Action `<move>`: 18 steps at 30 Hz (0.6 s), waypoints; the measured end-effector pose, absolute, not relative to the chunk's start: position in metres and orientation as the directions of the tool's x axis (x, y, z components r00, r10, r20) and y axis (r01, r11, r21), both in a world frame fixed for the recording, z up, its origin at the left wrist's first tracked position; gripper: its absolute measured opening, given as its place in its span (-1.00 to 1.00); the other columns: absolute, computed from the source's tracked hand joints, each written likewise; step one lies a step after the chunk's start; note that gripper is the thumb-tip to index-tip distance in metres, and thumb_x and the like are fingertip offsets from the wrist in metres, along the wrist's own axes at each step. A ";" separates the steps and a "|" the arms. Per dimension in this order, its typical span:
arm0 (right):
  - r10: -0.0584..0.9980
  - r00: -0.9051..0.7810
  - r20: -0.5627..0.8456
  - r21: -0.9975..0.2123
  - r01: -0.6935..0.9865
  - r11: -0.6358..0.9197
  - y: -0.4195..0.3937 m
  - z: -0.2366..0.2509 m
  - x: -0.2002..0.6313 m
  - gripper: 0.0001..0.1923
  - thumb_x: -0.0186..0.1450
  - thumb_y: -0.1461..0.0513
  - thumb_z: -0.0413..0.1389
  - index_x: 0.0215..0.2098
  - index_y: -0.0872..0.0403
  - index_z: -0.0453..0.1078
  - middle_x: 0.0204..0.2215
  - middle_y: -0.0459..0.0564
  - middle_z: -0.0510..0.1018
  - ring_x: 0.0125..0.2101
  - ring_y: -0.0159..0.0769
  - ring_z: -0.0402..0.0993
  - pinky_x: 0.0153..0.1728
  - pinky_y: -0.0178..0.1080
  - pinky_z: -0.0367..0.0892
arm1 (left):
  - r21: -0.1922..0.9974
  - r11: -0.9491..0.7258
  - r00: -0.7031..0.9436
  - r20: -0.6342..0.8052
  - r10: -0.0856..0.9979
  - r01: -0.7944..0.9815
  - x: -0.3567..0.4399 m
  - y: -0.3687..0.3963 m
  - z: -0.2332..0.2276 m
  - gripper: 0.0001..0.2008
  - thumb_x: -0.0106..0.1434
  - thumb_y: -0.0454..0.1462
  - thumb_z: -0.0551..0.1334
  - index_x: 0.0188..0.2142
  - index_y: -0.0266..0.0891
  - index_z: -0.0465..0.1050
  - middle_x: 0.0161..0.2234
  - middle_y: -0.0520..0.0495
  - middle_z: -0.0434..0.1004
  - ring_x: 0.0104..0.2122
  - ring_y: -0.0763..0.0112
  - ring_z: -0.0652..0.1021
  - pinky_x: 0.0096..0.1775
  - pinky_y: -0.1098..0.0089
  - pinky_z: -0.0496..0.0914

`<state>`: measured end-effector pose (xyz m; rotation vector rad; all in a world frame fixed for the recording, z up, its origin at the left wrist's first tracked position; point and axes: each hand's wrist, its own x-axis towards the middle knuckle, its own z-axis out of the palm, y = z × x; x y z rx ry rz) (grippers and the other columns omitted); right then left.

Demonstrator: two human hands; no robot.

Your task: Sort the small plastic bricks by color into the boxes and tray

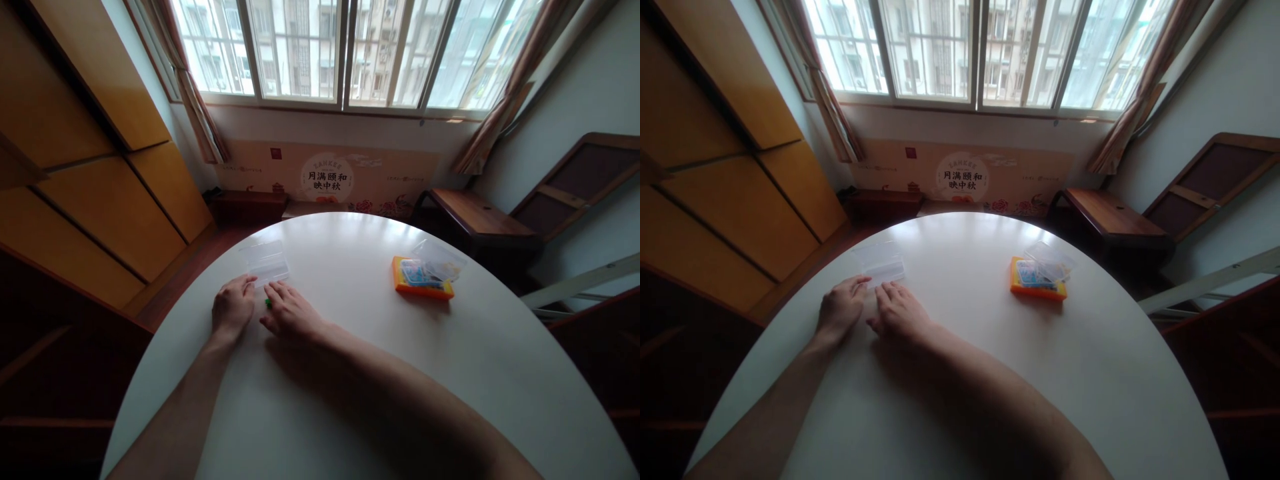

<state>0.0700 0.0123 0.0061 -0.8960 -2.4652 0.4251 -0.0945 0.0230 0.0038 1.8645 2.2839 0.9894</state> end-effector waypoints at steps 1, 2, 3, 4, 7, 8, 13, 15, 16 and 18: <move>0.673 -0.642 0.368 -0.455 0.507 0.732 0.010 0.011 0.083 -0.36 0.32 0.13 0.06 0.24 0.37 0.11 0.21 0.36 0.23 0.23 -0.02 0.12 0.23 -0.09 0.08 | 0.487 0.072 -0.280 0.370 0.886 0.871 -0.094 0.023 0.004 -0.66 0.22 -0.24 0.04 -0.15 -0.26 0.53 -0.10 -0.20 0.56 -0.06 0.10 0.52 0.03 0.16 0.38; 0.682 -0.599 0.419 -0.464 0.505 0.728 0.008 0.017 0.100 -0.39 0.32 0.11 0.06 0.23 0.29 0.13 0.19 0.29 0.27 0.20 -0.05 0.16 0.21 -0.10 0.13 | 0.486 0.067 -0.285 0.391 0.875 0.872 -0.093 0.023 0.004 -0.68 0.21 -0.24 0.06 -0.16 -0.26 0.53 -0.08 -0.20 0.54 -0.04 0.09 0.50 0.04 0.14 0.37; 0.682 -0.547 0.486 -0.454 0.509 0.731 0.005 0.024 0.122 -0.43 0.33 0.11 0.05 0.23 0.20 0.15 0.16 0.23 0.31 0.19 -0.09 0.18 0.19 -0.08 0.17 | 0.484 0.063 -0.296 0.422 0.857 0.873 -0.092 0.023 0.004 -0.69 0.19 -0.24 0.08 -0.18 -0.26 0.53 -0.05 -0.21 0.52 -0.02 0.07 0.49 0.06 0.12 0.35; 0.671 -0.490 0.557 -0.419 0.531 0.736 0.003 0.032 0.147 -0.47 0.33 0.12 0.05 0.21 0.14 0.17 0.13 0.20 0.34 0.18 -0.10 0.19 0.17 -0.05 0.18 | 0.484 0.059 -0.312 0.462 0.830 0.873 -0.091 0.023 0.004 -0.71 0.18 -0.23 0.11 -0.19 -0.26 0.54 -0.02 -0.23 0.49 0.00 0.05 0.47 0.08 0.09 0.34; 0.624 -0.300 0.721 -0.246 0.731 0.636 0.001 0.052 0.235 -0.55 0.31 0.11 0.07 0.14 0.03 0.24 0.09 0.17 0.34 0.14 -0.04 0.21 0.15 0.04 0.16 | 0.497 0.008 -0.352 0.602 0.717 0.867 -0.085 0.022 0.007 -0.73 0.16 -0.22 0.15 -0.21 -0.27 0.53 0.01 -0.26 0.41 0.02 0.02 0.42 0.10 0.04 0.30; 0.636 -0.187 0.749 -0.236 0.822 0.519 0.002 0.057 0.264 -0.52 0.29 0.06 0.10 0.13 0.03 0.24 0.11 0.18 0.31 0.14 0.01 0.20 0.13 0.08 0.15 | 0.499 -0.031 -0.347 0.646 0.680 0.866 -0.081 0.020 0.010 -0.73 0.17 -0.21 0.16 -0.21 -0.27 0.53 0.01 -0.25 0.40 0.02 0.03 0.42 0.10 0.05 0.30; 0.790 0.073 0.609 -0.239 0.966 0.094 0.010 0.054 0.359 -0.21 0.15 -0.14 0.15 0.20 0.08 0.15 0.13 0.27 0.27 0.09 0.18 0.21 0.01 0.16 0.21 | 0.425 -0.279 -0.224 0.810 0.542 0.861 -0.050 0.005 0.026 -0.79 0.23 -0.22 0.17 -0.19 -0.25 0.49 -0.02 -0.20 0.38 0.02 0.13 0.41 0.10 0.10 0.31; 0.845 0.086 0.529 -0.239 0.970 0.051 0.012 0.048 0.370 -0.27 0.18 -0.11 0.12 0.19 0.08 0.18 0.07 0.25 0.33 0.04 0.15 0.27 -0.02 0.13 0.24 | 0.364 -0.366 -0.132 0.840 0.526 0.857 -0.037 -0.004 0.032 -0.80 0.24 -0.23 0.18 -0.18 -0.23 0.47 -0.02 -0.18 0.38 0.02 0.15 0.41 0.08 0.11 0.33; 0.853 0.096 0.512 -0.248 0.968 0.040 0.013 0.047 0.372 -0.32 0.20 -0.08 0.11 0.17 0.08 0.21 0.03 0.24 0.36 0.02 0.13 0.28 -0.03 0.13 0.24 | 0.334 -0.401 -0.083 0.845 0.528 0.853 -0.031 -0.008 0.034 -0.81 0.25 -0.24 0.18 -0.17 -0.22 0.47 -0.02 -0.17 0.37 0.02 0.15 0.41 0.07 0.11 0.34; 0.832 0.124 0.541 -0.283 0.958 0.042 0.011 0.049 0.368 -0.41 0.23 -0.02 0.09 0.13 0.08 0.26 -0.01 0.22 0.37 -0.01 0.12 0.29 -0.02 0.14 0.24 | 0.286 -0.457 -0.002 0.849 0.528 0.842 -0.021 -0.017 0.036 -0.82 0.25 -0.26 0.18 -0.15 -0.20 0.45 -0.01 -0.16 0.37 0.01 0.17 0.41 0.03 0.12 0.37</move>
